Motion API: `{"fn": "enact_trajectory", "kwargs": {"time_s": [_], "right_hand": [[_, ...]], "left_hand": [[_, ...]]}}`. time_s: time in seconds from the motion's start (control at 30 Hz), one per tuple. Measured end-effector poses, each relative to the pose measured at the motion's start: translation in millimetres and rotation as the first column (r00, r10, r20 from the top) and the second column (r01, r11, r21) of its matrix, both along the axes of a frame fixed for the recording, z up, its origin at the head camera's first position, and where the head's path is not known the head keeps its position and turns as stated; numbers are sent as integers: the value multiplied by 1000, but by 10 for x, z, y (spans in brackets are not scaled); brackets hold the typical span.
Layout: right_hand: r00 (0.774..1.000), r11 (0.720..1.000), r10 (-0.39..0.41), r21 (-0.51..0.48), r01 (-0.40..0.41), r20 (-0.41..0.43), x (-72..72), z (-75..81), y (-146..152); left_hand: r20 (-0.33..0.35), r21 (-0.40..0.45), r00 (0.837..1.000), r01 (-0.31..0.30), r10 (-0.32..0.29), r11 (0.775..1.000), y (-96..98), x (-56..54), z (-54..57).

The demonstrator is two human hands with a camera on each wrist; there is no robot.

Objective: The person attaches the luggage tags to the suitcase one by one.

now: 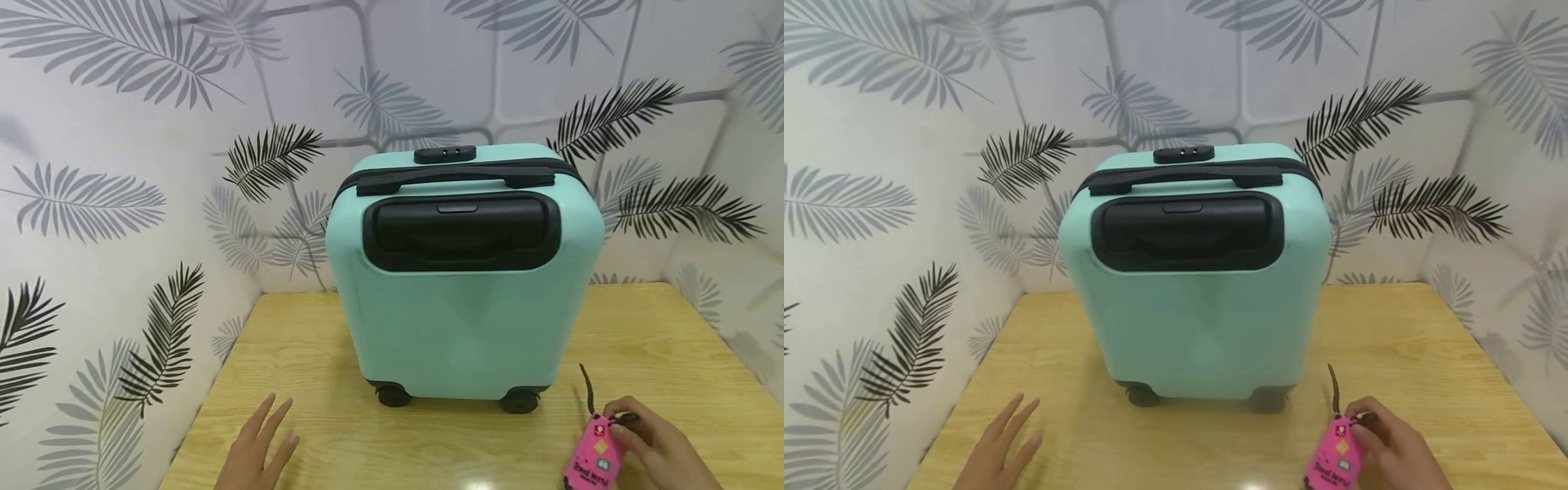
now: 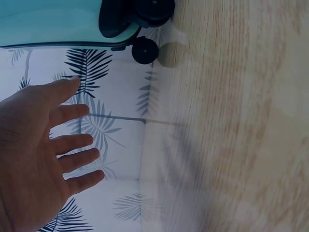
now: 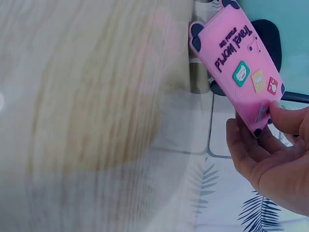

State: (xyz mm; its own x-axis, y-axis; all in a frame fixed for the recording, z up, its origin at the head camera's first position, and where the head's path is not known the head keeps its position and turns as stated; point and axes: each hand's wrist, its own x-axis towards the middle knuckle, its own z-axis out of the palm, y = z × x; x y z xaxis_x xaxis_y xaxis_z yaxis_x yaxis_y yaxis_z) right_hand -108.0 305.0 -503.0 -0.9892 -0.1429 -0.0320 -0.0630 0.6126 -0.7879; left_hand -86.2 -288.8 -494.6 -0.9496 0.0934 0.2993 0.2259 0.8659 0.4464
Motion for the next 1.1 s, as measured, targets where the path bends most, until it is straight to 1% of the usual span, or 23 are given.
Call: {"fn": "enact_trajectory", "kwargs": {"time_s": [0.1, 0.17, 0.23, 0.33, 0.43, 0.53, 0.67, 0.77, 0.87, 0.97, 1.1], "right_hand": [[998, 1000, -15, -12, 14, -59, 8, -7, -4], [998, 999, -35, -15, 35, -59, 18, -5, -3], [998, 998, -57, -27, 56, -28, 21, 17, -1], [995, 995, -85, -53, 88, 43, 19, 71, -3], [993, 991, -104, -73, 108, 53, 27, 115, -28], [993, 990, -120, -81, 119, -9, 55, 131, -58], [988, 987, -137, -91, 131, -72, 97, 127, -73], [985, 985, -149, -96, 140, -90, 111, 122, -73], [980, 980, -164, -128, 150, -109, 114, 131, -75], [974, 975, -181, -155, 159, -138, 112, 176, -74], [967, 974, -174, -176, 142, -186, 96, 278, -63]], "left_hand": [[2, 2, 1000, -3, 3, 1000, 3, -3, -7], [0, 2, 1000, -1, 1, 1000, 4, -8, -20], [-3, 1, 1000, 2, -2, 1000, 5, -15, -37], [-18, -1, 1000, 10, -10, 1000, 3, -26, -68], [-31, -7, 999, 18, -18, 1000, 1, -37, -87], [-38, -10, 999, 23, -23, 1000, 10, -48, -86], [-22, 1, 1000, 17, -17, 1000, 30, -53, -77], [-10, 7, 1000, 6, -6, 1000, 34, -46, -90], [-17, -7, 1000, 2, -2, 1000, 35, -45, -113], [-35, -16, 999, 6, -6, 1000, 36, -61, -126], [-44, -14, 999, 5, -5, 1000, 45, -82, -110]]}}
